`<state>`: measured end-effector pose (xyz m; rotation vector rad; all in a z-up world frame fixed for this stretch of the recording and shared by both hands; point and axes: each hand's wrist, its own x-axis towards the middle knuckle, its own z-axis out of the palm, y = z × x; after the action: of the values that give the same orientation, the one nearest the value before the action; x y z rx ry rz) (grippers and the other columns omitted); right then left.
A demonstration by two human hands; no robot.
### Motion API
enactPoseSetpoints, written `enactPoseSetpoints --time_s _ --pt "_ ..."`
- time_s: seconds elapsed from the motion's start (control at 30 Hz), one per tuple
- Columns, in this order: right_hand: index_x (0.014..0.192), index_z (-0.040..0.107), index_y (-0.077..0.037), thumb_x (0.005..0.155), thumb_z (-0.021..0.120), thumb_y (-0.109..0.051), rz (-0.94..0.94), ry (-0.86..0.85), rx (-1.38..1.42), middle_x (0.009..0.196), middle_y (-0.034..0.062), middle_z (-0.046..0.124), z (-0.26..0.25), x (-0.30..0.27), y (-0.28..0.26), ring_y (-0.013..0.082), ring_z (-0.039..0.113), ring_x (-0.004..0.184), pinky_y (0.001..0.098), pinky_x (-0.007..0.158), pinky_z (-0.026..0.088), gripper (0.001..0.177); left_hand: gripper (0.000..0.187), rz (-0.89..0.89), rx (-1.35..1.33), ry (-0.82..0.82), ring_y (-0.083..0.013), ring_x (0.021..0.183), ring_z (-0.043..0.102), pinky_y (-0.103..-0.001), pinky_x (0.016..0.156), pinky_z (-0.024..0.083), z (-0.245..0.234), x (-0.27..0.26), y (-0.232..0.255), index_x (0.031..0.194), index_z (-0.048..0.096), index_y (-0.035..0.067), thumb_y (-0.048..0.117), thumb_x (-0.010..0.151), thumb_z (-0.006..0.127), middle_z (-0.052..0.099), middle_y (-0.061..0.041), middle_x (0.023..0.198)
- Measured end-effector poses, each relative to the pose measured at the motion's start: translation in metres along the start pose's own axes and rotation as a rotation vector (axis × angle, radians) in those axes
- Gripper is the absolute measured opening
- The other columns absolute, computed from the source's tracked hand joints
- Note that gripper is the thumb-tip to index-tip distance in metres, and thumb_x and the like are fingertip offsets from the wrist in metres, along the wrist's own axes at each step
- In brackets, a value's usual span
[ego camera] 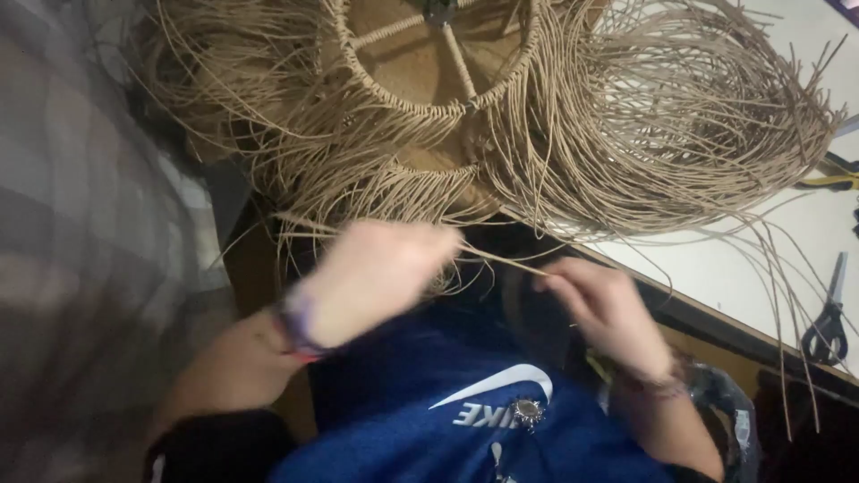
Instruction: Weaving natural fibers onto a circular frame to create a lampshade, including measuring and cutting the fibers to length.
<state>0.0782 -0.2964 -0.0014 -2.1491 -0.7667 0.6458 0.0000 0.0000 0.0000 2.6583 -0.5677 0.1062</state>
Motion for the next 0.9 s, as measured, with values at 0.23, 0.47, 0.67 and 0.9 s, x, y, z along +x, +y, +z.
enactPoseSetpoints --time_s 0.23,0.47,0.67,0.9 --pt "0.099 0.075 -0.008 0.095 0.066 -0.016 -0.012 0.029 -0.211 0.081 0.0143 0.076 -0.001 0.003 0.0 0.0407 0.074 0.081 0.048 0.074 0.058 0.012 0.023 -0.275 0.321 -0.055 -0.023 0.096 0.073 -0.043 0.091 0.053 -0.007 -0.023 -0.014 0.117 0.068 0.028 0.036 0.096 0.064 0.074 0.0 0.1" --pt "0.09 0.068 -0.01 0.094 0.068 -0.014 -0.32 0.036 -0.332 0.082 0.0038 0.07 0.009 0.038 -0.008 0.0208 0.068 0.069 0.0324 0.063 0.051 0.006 0.032 -0.08 -0.046 0.042 -0.0229 0.05 0.062 -0.039 0.039 0.046 0.039 0.018 0.039 0.126 0.043 0.004 0.029 0.106 0.049 0.06 -0.005 0.073" --pt "0.101 0.078 -0.01 0.097 0.063 -0.027 -0.012 -0.03 -0.098 0.096 0.003 0.079 -0.037 0.039 0.023 0.0154 0.073 0.09 0.0294 0.084 0.054 0.023 0.02 -0.127 0.063 0.1 -0.0082 0.037 0.044 -0.026 0.031 0.033 0.015 0.003 -0.025 0.094 0.056 0.012 0.012 0.11 0.044 0.043 0.007 0.053" --pt "0.1 0.083 -0.017 0.092 0.062 -0.036 -0.104 -0.548 -0.1 0.1 -0.0004 0.082 -0.045 0.067 0.058 0.0149 0.08 0.09 0.0298 0.085 0.063 0.029 0.021 -0.198 0.024 0.011 -0.0255 0.043 0.06 -0.041 0.038 0.044 0.006 0.007 -0.051 0.091 0.06 0.015 0.022 0.109 0.051 0.056 -0.004 0.053"
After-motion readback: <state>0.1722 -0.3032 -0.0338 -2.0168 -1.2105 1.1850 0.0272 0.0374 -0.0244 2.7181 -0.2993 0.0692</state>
